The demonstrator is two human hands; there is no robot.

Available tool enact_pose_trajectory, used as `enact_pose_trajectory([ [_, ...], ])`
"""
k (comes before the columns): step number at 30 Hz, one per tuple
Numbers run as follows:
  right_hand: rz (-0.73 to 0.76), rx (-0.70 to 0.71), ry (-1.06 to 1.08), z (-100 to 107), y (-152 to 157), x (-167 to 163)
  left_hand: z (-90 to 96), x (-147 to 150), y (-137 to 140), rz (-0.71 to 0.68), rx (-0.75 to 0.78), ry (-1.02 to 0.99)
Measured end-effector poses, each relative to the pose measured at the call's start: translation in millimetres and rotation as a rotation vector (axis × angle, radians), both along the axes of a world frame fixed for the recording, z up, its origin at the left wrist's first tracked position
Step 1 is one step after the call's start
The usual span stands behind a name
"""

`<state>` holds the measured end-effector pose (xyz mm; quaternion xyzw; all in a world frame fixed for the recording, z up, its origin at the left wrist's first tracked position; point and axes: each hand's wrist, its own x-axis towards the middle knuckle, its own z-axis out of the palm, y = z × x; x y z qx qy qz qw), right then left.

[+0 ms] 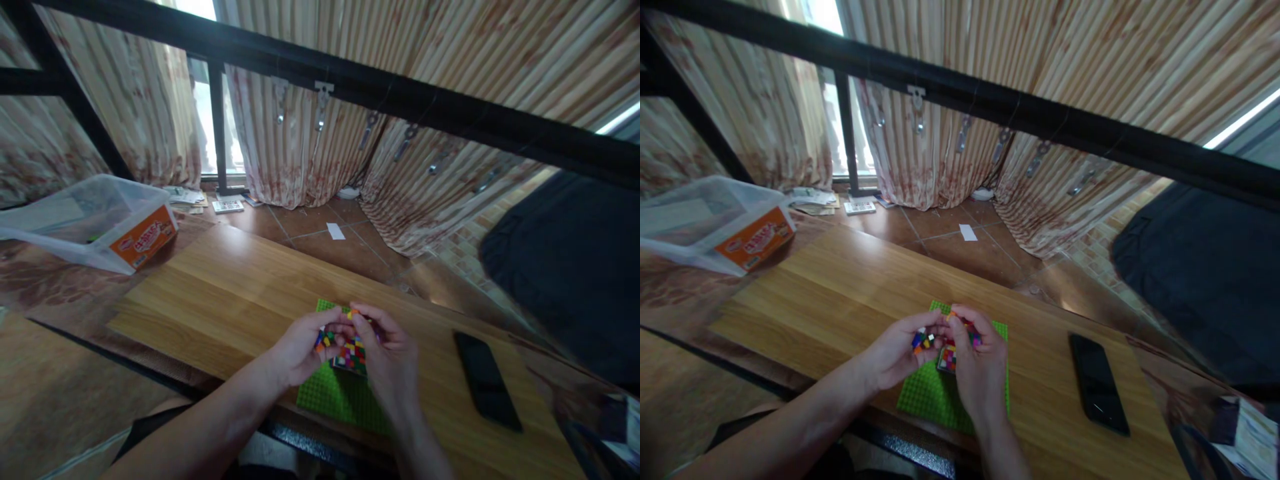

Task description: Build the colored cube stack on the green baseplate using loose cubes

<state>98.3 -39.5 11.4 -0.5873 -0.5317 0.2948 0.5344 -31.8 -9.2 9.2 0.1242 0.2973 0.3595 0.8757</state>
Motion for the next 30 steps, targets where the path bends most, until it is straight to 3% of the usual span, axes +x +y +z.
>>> enact_pose_trajectory([
  [5, 0.048, -0.056, 0.220, -3.7, 3.6, 1.2, 0.1, -2.1, -2.3, -0.046, 0.098, -0.066],
  [12, 0.103, 0.000, -0.083, 7.0, 1.6, 5.4, -3.1, -4.8, -1.1, -0.070, 0.127, -0.011],
  [17, 0.154, -0.050, 0.003, 5.1, 3.1, 11.4, -0.1, -6.7, 0.3, -0.086, 0.168, 0.032],
  [20, 0.063, -0.042, 0.038, 0.6, 6.5, 20.5, 1.0, -10.9, 5.1, -0.009, 0.170, 0.098],
  [23, -0.039, 0.022, -0.126, -5.5, 11.0, 30.7, -0.3, -14.9, 10.8, 0.094, 0.149, 0.174],
  [30, 0.023, 0.005, -0.422, -20.7, 15.9, 34.3, -4.5, -12.6, 9.4, 0.151, 0.147, 0.232],
])
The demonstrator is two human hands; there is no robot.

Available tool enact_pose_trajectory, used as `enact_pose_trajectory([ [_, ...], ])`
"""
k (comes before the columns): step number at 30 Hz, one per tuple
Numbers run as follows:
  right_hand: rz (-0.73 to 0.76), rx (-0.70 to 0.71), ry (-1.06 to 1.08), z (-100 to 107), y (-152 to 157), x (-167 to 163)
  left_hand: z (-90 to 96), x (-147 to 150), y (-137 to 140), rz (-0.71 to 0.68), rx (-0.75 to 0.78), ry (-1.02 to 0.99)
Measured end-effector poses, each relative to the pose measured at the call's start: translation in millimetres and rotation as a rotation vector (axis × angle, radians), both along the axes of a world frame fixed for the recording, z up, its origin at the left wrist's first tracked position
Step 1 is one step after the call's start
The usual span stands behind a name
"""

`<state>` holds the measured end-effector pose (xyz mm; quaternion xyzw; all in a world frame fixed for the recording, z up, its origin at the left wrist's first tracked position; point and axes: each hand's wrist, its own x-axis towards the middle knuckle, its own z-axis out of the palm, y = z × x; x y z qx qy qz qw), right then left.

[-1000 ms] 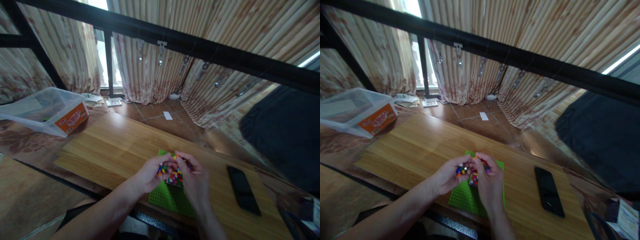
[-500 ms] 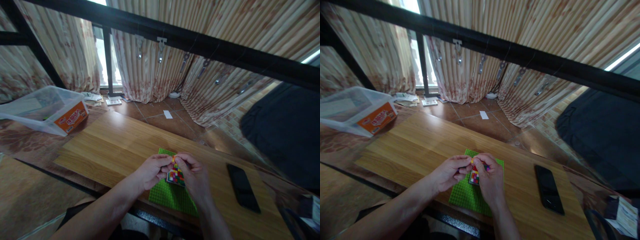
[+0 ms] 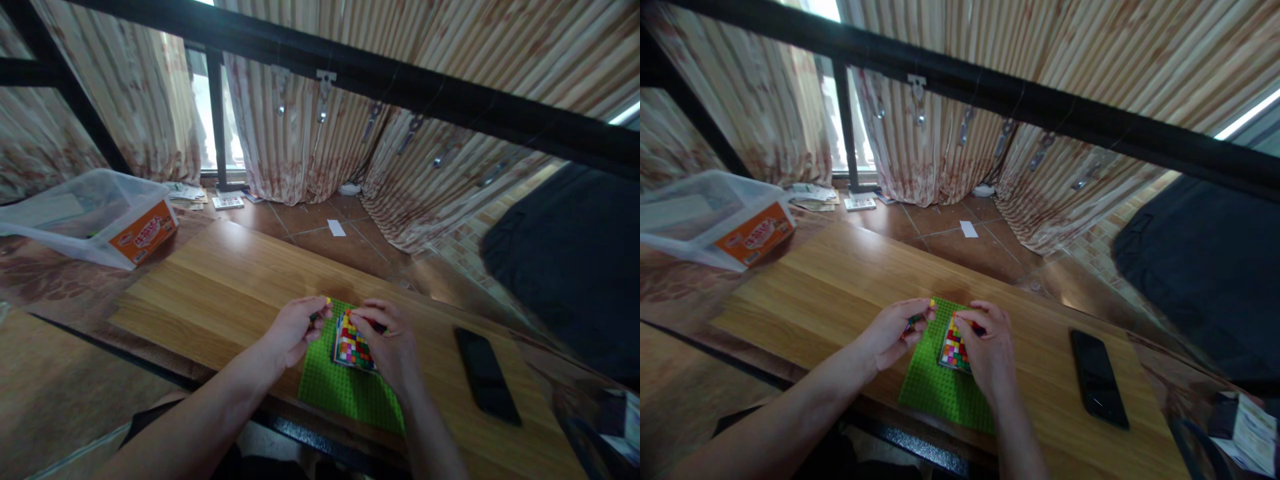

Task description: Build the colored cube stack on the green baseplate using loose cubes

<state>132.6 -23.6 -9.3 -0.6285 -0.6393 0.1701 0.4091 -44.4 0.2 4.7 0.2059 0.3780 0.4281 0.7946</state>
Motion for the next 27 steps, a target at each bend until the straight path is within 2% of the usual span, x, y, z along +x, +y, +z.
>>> enact_pose_trajectory([
  [4, -0.005, 0.019, -0.072, -5.7, 0.0, -4.0, -0.9, 1.6, -2.0, -0.012, 0.010, -0.010],
  [10, -0.047, 0.042, -0.054, -7.5, 1.8, -8.6, -1.2, 1.0, -2.2, -0.017, 0.008, -0.005],
  [20, -0.092, -0.164, 0.048, -6.6, 3.5, -10.4, -2.5, 3.1, -3.0, -0.051, 0.013, -0.019],
  [27, -0.077, -0.151, 0.081, -6.4, 5.6, -11.9, -3.7, 4.2, -5.5, -0.049, 0.009, 0.003],
])
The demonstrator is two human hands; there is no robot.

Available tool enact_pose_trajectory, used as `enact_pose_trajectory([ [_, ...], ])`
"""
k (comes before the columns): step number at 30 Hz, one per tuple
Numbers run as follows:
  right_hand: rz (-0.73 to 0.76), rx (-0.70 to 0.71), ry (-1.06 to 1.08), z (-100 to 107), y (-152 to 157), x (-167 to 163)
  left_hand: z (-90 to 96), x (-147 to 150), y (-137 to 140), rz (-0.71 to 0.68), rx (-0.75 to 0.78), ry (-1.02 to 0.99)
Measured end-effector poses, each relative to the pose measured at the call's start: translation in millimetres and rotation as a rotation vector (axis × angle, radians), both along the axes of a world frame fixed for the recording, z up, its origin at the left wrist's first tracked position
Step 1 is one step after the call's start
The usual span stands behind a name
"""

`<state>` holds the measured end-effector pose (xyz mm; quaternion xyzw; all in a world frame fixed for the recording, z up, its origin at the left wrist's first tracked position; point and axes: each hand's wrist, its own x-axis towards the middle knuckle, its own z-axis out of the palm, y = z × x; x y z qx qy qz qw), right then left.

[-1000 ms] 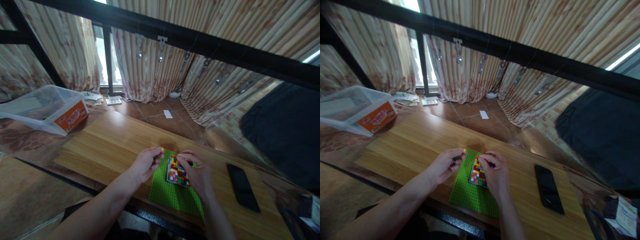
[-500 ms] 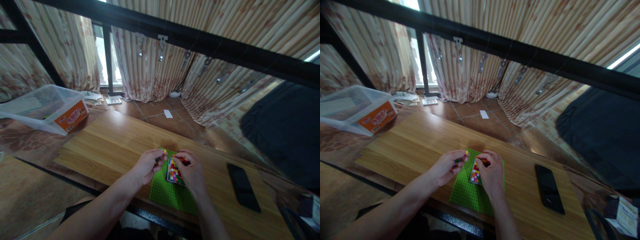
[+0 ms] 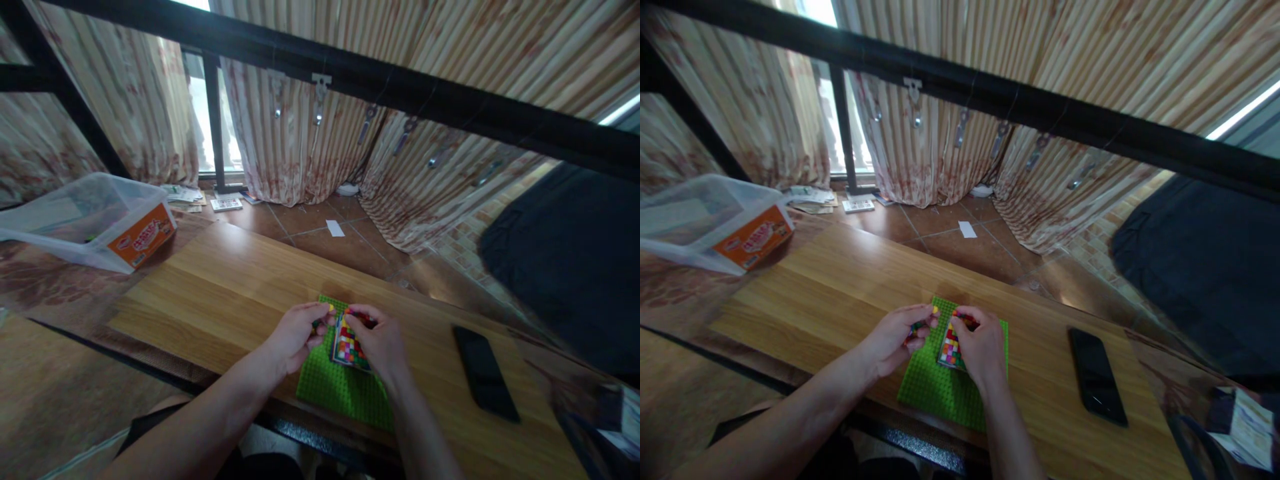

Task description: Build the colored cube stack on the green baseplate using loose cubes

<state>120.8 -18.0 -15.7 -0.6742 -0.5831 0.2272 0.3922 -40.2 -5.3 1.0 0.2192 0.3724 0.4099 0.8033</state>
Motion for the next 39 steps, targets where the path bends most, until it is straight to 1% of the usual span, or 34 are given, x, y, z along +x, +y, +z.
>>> enact_pose_trajectory([
  [6, 0.000, 0.028, -0.023, -2.9, 0.7, 1.6, -2.8, 1.7, -0.9, -0.010, -0.008, 0.020],
  [11, 0.018, 0.009, -0.029, -2.5, -0.5, 3.8, -3.8, 2.2, -0.2, -0.012, -0.010, 0.021],
  [16, 0.022, -0.015, 0.052, 3.2, -2.3, 10.9, -4.6, 3.1, 1.3, -0.029, -0.020, 0.035],
  [19, 0.013, 0.050, 0.070, 10.4, -5.4, 15.2, -3.8, 4.1, 0.8, -0.033, -0.018, 0.038],
  [21, 0.058, 0.112, 0.060, 15.8, -8.0, 14.5, -2.3, 4.8, -0.2, -0.045, -0.015, 0.035],
  [23, 0.139, 0.155, 0.053, 20.0, -10.3, 10.8, -0.3, 5.2, -1.4, -0.069, -0.004, 0.020],
  [25, 0.206, 0.174, 0.038, 22.1, -11.7, 6.2, 1.6, 5.3, -2.6, -0.101, 0.017, -0.004],
  [27, 0.237, 0.178, 0.026, 22.3, -12.1, 2.9, 2.7, 5.3, -3.3, -0.137, 0.032, -0.029],
  [32, 0.240, 0.194, 0.046, 19.7, -11.7, 1.8, 1.4, 6.6, -3.1, -0.196, 0.041, -0.057],
  [39, 0.246, 0.180, 0.038, 20.9, -11.2, 3.7, -0.1, 9.0, -4.2, -0.201, 0.041, -0.041],
])
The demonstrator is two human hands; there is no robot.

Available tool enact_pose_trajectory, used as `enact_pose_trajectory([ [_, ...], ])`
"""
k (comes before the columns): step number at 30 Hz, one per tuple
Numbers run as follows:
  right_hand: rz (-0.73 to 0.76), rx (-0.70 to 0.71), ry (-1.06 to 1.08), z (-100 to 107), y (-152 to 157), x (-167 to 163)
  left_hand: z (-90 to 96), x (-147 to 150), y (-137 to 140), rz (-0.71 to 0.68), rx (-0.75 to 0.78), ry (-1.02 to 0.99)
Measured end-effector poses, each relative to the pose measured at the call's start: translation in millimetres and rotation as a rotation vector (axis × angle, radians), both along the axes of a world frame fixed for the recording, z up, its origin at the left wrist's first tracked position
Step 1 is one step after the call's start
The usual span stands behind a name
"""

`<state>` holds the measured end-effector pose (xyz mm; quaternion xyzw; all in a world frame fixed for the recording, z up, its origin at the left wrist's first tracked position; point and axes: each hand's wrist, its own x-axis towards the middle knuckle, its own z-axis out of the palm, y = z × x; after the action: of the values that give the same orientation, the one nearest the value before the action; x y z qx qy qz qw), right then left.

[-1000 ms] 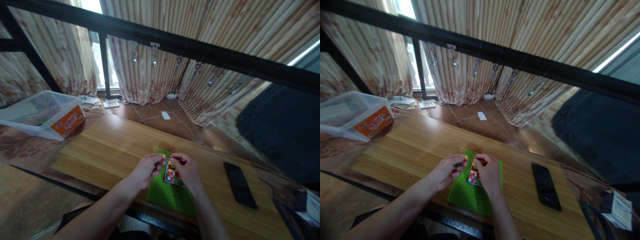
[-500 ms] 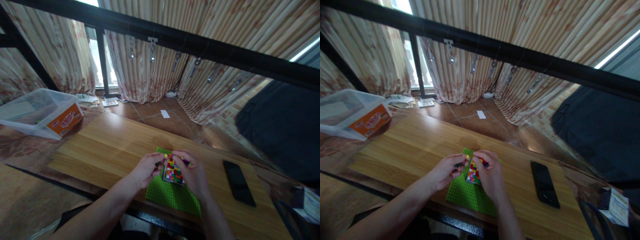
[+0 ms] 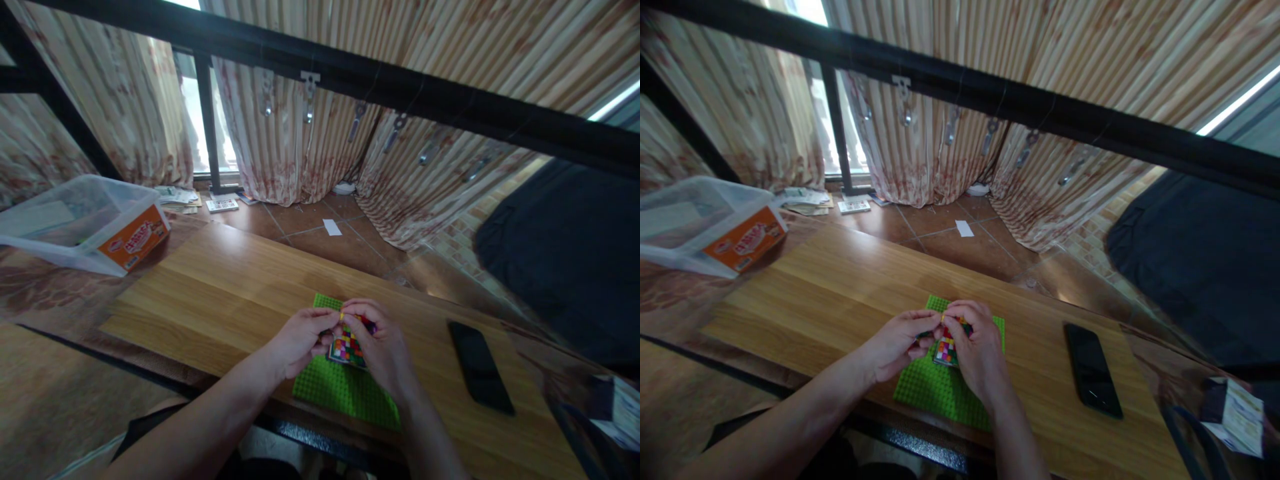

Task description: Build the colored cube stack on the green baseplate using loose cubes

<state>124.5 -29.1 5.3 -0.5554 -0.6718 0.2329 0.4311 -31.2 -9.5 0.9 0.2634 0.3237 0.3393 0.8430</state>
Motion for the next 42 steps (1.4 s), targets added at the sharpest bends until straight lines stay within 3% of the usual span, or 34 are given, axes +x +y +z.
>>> enact_pose_trajectory([
  [9, -0.072, 0.005, -0.102, -8.0, 4.3, 20.0, -4.1, -2.3, 5.5, 0.166, -0.031, 0.207],
  [19, -0.086, -0.008, -0.153, -18.8, 5.4, 9.8, -0.1, 4.5, -0.5, 0.090, 0.031, 0.323],
  [26, -0.146, -0.058, -0.039, -26.0, 10.8, 10.3, -4.0, 9.9, -3.9, 0.120, 0.190, 0.406],
  [35, -0.176, -0.237, 0.016, -24.3, 9.7, 8.3, -9.8, 11.4, -4.0, 0.142, 0.406, 0.430],
  [42, -0.172, -0.245, 0.045, -23.7, 10.3, 7.1, -13.2, 11.5, -4.7, 0.125, 0.528, 0.466],
])
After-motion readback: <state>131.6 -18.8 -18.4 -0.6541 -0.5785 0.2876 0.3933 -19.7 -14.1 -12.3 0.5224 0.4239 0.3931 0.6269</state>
